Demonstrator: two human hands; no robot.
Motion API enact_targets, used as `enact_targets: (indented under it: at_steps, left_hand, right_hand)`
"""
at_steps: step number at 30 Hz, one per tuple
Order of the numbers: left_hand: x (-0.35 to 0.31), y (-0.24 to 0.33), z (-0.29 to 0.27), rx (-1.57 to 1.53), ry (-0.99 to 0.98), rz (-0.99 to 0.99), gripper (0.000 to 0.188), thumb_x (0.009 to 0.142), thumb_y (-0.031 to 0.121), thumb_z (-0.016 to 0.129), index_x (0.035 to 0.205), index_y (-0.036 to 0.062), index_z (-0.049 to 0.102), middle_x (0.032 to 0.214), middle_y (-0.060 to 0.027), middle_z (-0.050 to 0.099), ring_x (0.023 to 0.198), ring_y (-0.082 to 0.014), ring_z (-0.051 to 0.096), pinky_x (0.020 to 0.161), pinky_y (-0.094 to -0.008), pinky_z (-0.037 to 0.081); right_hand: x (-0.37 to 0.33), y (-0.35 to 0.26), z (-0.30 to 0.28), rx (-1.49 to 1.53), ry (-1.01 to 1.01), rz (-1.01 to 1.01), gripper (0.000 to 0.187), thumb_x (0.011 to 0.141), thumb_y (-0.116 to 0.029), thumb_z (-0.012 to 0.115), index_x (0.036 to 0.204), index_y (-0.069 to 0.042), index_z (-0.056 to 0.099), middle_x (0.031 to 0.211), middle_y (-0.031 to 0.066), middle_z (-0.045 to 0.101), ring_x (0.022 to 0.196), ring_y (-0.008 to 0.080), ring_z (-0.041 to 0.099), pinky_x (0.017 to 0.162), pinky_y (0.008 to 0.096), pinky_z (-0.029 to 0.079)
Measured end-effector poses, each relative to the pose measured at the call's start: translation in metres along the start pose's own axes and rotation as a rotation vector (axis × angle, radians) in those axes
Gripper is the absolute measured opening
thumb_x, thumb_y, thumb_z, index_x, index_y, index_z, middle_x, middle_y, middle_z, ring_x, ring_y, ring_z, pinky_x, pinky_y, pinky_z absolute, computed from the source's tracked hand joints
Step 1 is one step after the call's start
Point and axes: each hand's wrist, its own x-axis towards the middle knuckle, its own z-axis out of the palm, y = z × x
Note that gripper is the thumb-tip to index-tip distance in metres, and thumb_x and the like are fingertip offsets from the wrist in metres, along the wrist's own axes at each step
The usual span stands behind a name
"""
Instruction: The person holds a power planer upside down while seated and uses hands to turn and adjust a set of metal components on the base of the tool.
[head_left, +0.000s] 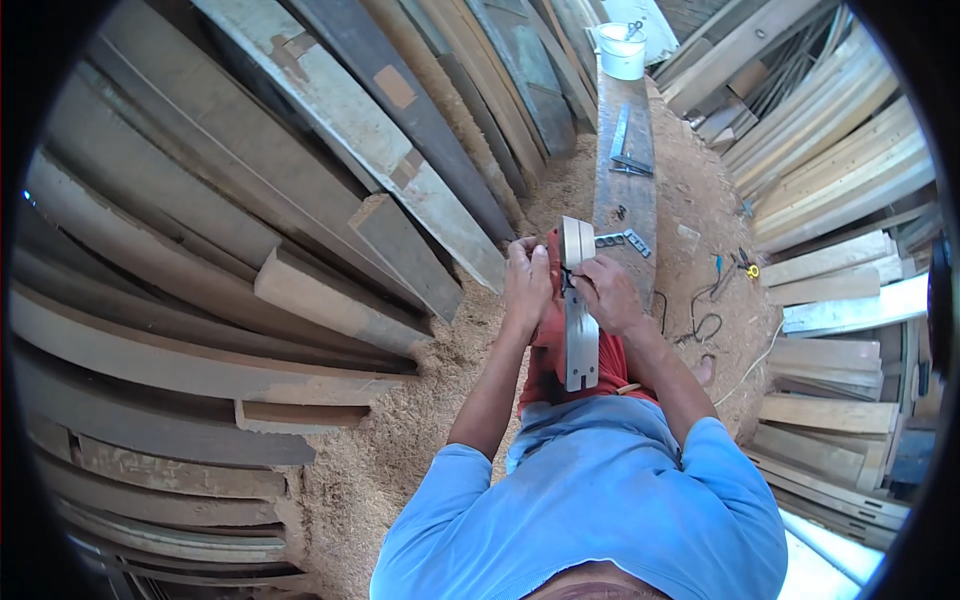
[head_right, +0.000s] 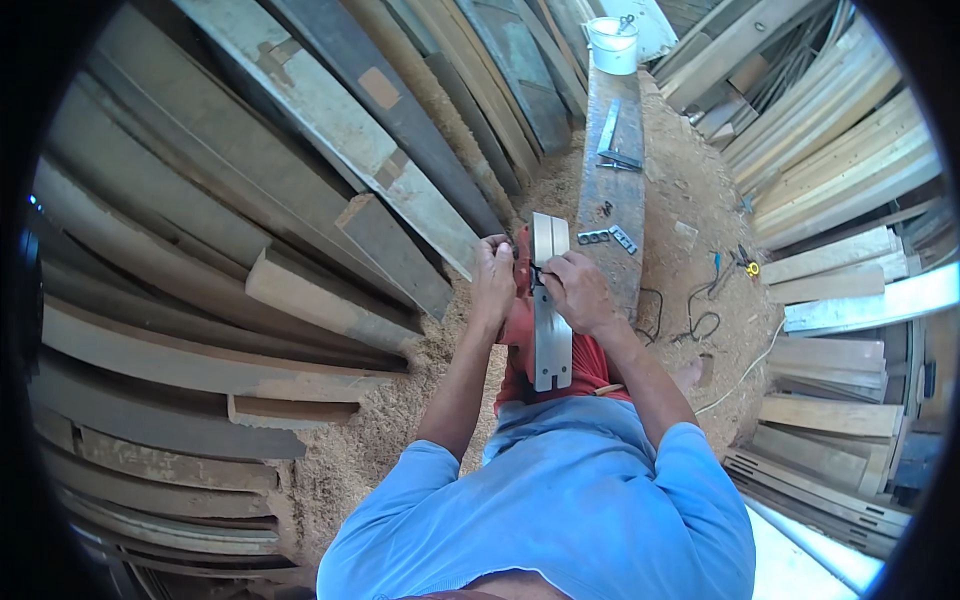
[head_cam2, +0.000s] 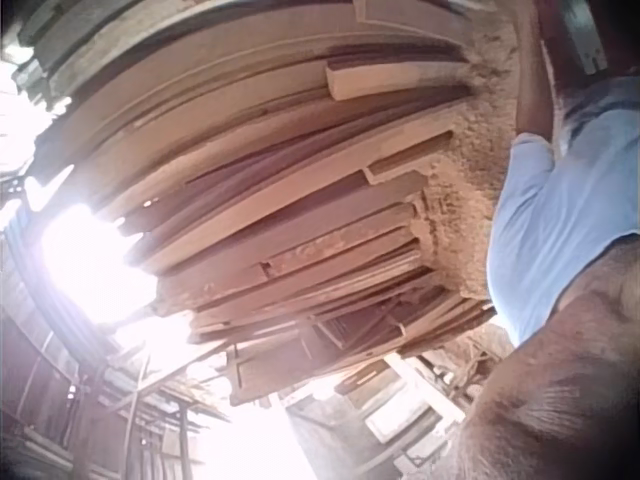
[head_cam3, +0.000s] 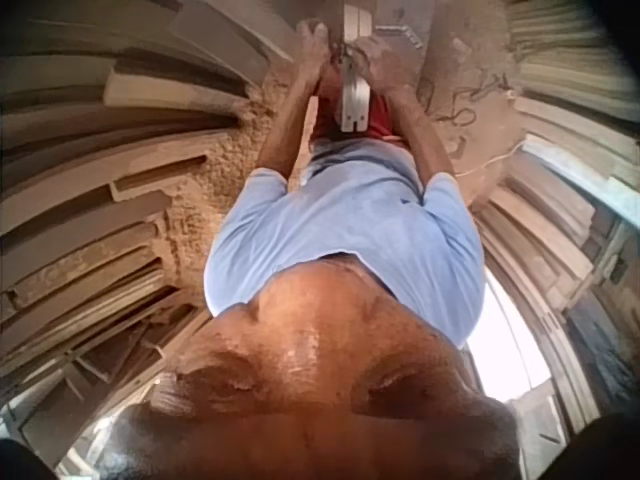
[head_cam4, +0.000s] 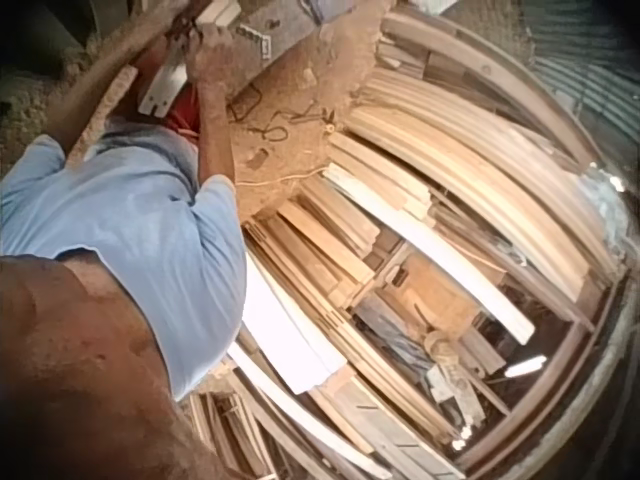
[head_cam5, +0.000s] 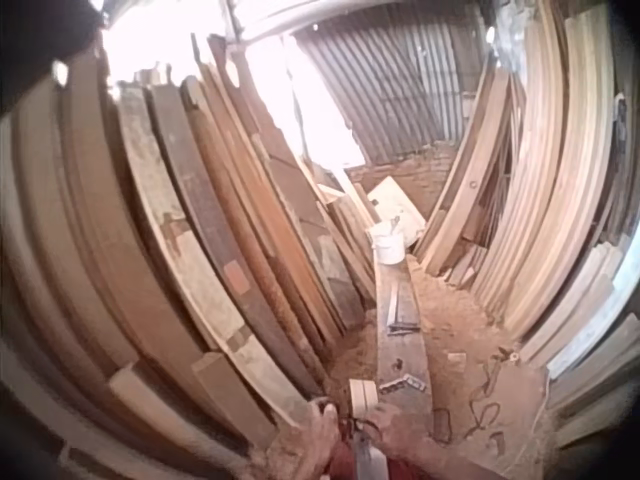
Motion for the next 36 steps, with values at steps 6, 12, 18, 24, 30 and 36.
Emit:
enact_targets:
  at_steps: [6,12,18,24,30,36]
  left_hand:
    - [0.0,-0.001,0.001,0.041,0.0,0.0,0.047,0.104,0.033,0.048,0.125,-0.0076,0.056,0.115,-0.0317,0.067,0.11,-0.0456,0.065,0.097,-0.051,0.049]
    - [0.002,-0.007,-0.001,0.009,-0.002,0.005,0.046,0.104,0.032,0.048,0.124,-0.0084,0.057,0.115,-0.0314,0.068,0.109,-0.0444,0.066,0.097,-0.05,0.049]
    - [0.001,0.008,0.0,-0.01,-0.021,0.014,0.043,0.104,0.029,0.048,0.122,-0.0096,0.056,0.113,-0.0307,0.068,0.109,-0.0438,0.066,0.096,-0.0487,0.049]
    - [0.002,-0.002,0.001,-0.059,-0.027,-0.013,0.043,0.104,0.028,0.048,0.122,-0.0099,0.056,0.115,-0.031,0.066,0.11,-0.0436,0.064,0.097,-0.0489,0.048]
    - [0.002,-0.008,0.002,-0.037,-0.049,-0.019,0.041,0.105,0.027,0.047,0.123,-0.0096,0.056,0.116,-0.0303,0.065,0.11,-0.0427,0.064,0.098,-0.0486,0.047]
    - [0.001,-0.004,0.0,-0.055,-0.063,-0.052,0.041,0.106,0.027,0.048,0.124,-0.009,0.055,0.116,-0.0294,0.065,0.11,-0.0416,0.064,0.098,-0.048,0.047]
  right_hand:
    - [0.002,-0.001,0.001,0.014,0.059,-0.078,0.01,0.091,-0.01,0.068,0.096,-0.001,0.067,0.09,0.0185,0.065,0.09,0.039,0.065,0.08,0.0466,0.051]
    - [0.006,-0.006,-0.001,-0.071,-0.034,0.016,0.014,0.093,-0.015,0.066,0.097,-0.002,0.066,0.094,0.0205,0.065,0.093,0.0409,0.065,0.084,0.0494,0.051]
    - [0.0,0.0,-0.001,-0.023,0.029,-0.024,0.017,0.095,-0.019,0.065,0.1,-0.002,0.066,0.095,0.0204,0.065,0.095,0.0406,0.065,0.085,0.0494,0.052]
    - [0.001,-0.01,-0.003,-0.003,0.038,-0.003,0.018,0.096,-0.019,0.064,0.1,-0.002,0.067,0.095,0.0206,0.065,0.096,0.041,0.065,0.086,0.0495,0.052]
    - [0.0,0.006,0.008,-0.079,0.06,0.015,0.017,0.095,-0.019,0.065,0.1,-0.004,0.068,0.095,0.0188,0.065,0.092,0.0391,0.065,0.083,0.0482,0.052]
    - [-0.001,-0.004,0.002,0.003,0.055,-0.032,0.019,0.096,-0.021,0.063,0.098,-0.002,0.067,0.094,0.0202,0.066,0.094,0.0405,0.065,0.084,0.0497,0.051]
